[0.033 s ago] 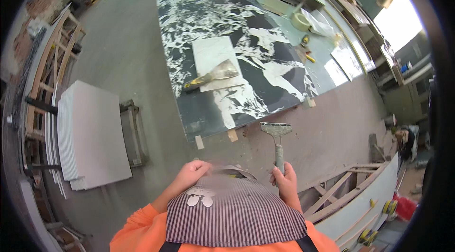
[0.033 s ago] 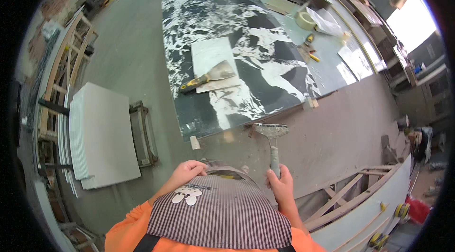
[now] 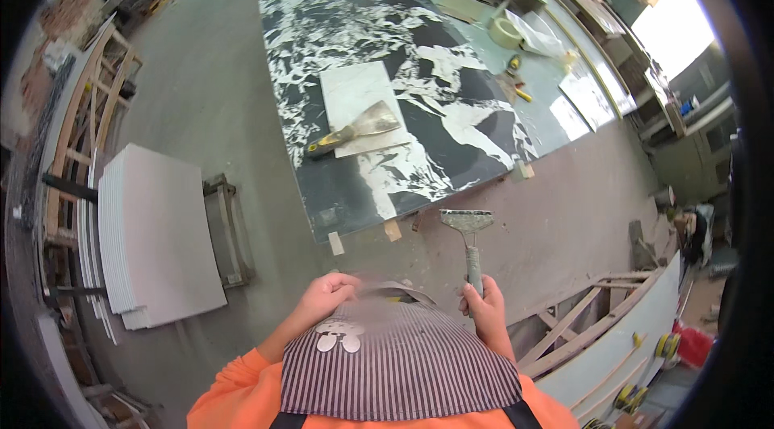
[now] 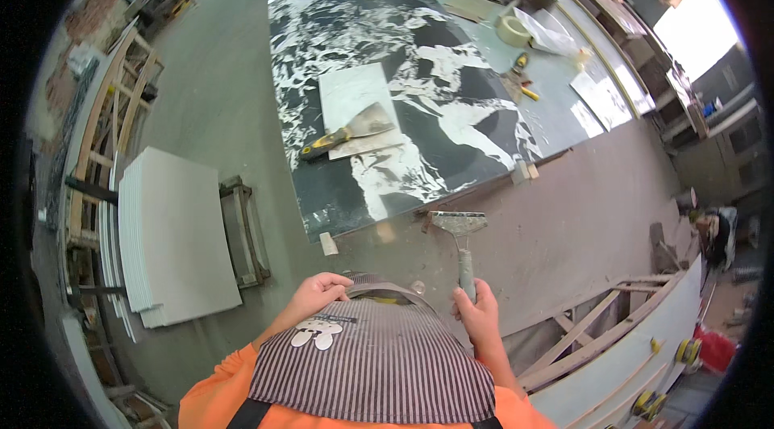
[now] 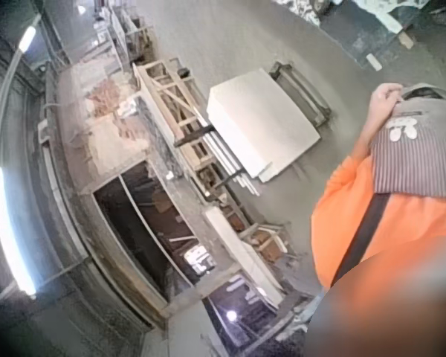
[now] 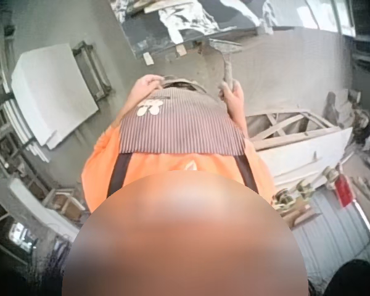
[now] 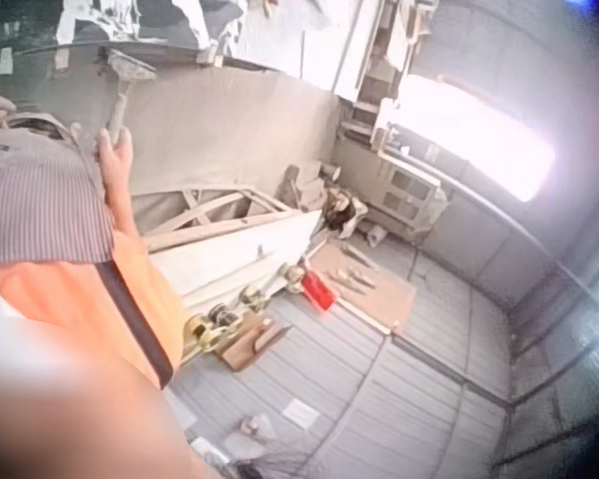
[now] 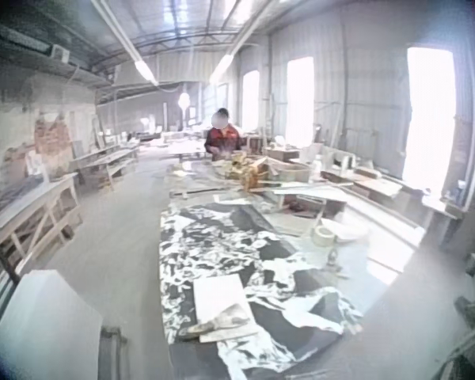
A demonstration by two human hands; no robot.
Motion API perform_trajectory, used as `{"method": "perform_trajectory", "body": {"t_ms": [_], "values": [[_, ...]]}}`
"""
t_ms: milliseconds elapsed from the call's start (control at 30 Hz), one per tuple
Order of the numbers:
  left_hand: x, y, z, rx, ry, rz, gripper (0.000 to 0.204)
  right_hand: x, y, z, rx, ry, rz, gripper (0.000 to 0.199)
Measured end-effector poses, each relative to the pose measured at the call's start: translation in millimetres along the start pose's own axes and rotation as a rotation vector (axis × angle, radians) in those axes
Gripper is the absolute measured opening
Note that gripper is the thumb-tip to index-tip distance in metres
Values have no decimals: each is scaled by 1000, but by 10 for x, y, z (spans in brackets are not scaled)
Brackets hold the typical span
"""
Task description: The person uses a flashlight to inspect a workbench, then scrapes a white residue from a large flat panel using a scraper. The person moves around the workshop and continues scraping the panel surface.
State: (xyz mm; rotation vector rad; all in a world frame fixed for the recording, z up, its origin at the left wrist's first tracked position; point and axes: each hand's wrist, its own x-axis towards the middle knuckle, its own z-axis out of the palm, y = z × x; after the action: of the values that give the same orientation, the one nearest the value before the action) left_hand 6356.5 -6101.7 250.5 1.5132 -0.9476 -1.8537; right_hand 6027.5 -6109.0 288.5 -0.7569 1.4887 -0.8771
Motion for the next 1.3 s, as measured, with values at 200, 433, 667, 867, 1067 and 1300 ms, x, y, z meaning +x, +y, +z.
{"method": "perform_trajectory", "body": {"t_ms": [200,433,667,867,1067,1300], "values": [[-23,133,84,195,10,24,13,37,238,-156,-101,4,-32,33],[-6,163,244,199,13,84,15,432,-77,-532,-573,82,-561,43],[-108,181,390,285,137,11,27,923,-345,-844,-714,63,-689,43],[-163,-13,545,208,183,11,32,1180,-400,-958,-719,43,-776,41],[-142,-150,612,216,200,-13,32,1268,-415,-948,-732,-17,-775,39],[-167,-199,854,218,186,-28,32,1327,-520,-889,-721,-99,-749,38]]}}
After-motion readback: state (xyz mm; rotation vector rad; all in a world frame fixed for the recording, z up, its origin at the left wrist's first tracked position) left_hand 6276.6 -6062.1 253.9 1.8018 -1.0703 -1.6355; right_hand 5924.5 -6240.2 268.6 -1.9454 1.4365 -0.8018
